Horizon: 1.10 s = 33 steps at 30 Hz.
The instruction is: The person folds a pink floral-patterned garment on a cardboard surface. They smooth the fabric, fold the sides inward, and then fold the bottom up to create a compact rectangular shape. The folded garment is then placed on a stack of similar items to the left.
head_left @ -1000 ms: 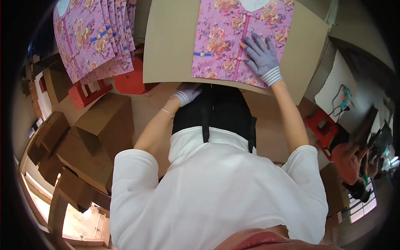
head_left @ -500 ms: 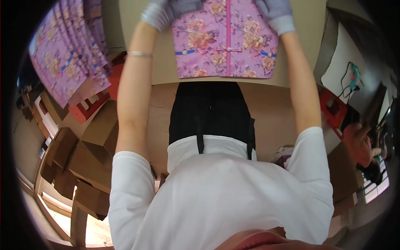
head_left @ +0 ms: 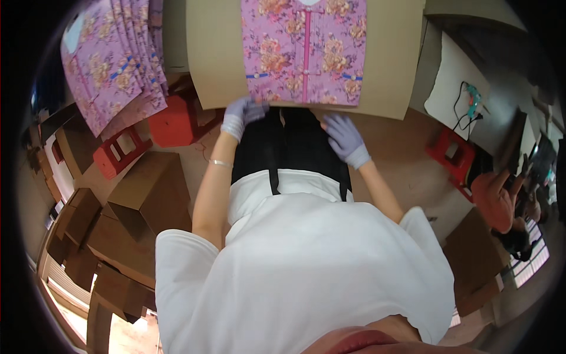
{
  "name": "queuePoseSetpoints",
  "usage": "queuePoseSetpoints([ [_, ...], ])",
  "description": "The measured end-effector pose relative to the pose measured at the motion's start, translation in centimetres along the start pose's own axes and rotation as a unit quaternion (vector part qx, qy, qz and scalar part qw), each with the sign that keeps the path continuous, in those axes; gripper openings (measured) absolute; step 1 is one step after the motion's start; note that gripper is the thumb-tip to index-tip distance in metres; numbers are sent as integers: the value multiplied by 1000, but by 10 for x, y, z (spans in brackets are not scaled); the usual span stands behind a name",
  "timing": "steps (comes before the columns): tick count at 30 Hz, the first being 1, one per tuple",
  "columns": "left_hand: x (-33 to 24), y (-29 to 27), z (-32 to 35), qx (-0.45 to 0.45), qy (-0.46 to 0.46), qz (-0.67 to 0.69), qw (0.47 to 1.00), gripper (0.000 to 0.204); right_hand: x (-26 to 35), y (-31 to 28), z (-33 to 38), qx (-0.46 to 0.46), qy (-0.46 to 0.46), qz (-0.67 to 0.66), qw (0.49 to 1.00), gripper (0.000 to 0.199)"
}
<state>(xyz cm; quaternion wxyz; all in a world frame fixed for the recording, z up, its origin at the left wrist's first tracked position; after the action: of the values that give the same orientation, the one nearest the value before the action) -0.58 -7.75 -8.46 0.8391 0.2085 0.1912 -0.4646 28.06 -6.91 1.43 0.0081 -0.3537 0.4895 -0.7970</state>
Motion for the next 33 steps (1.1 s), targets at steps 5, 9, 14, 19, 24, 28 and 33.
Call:
queuePoseSetpoints([
  [5,0,-24,31,33,2,-43,999,33,-65,-34,48,-76,260,-251,929,33],
  [9,-58,16,28,42,54,-58,996,34,-109,-56,11,-190,363,-399,821,32],
  [14,-93,45,-27,60,122,-54,989,40,-130,-64,-71,-151,340,-323,870,34],
  [19,-156,90,-74,161,221,-35,961,45,-147,-96,-124,-168,285,-317,889,29],
  [24,-217,91,-134,147,261,19,954,46,-149,-119,-197,-168,247,-501,812,20],
  [28,-211,107,-144,114,225,126,959,46,-142,-112,-186,-154,322,-523,774,21],
  [33,-210,82,-147,81,206,136,966,47,-125,-71,-107,-190,324,-438,817,25],
])
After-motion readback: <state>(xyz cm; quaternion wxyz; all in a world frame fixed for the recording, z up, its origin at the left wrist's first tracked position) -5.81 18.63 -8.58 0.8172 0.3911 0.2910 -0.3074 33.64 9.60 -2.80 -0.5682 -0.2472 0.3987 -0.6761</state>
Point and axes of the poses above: each hand's wrist, its own z-axis away from the middle knuckle, its own y-axis out of the palm, x = y × z, the point moved 10 cm from there along -z, towards the middle knuckle, and after that the axes turned 12 degrees about y, right-handed, at the moved point
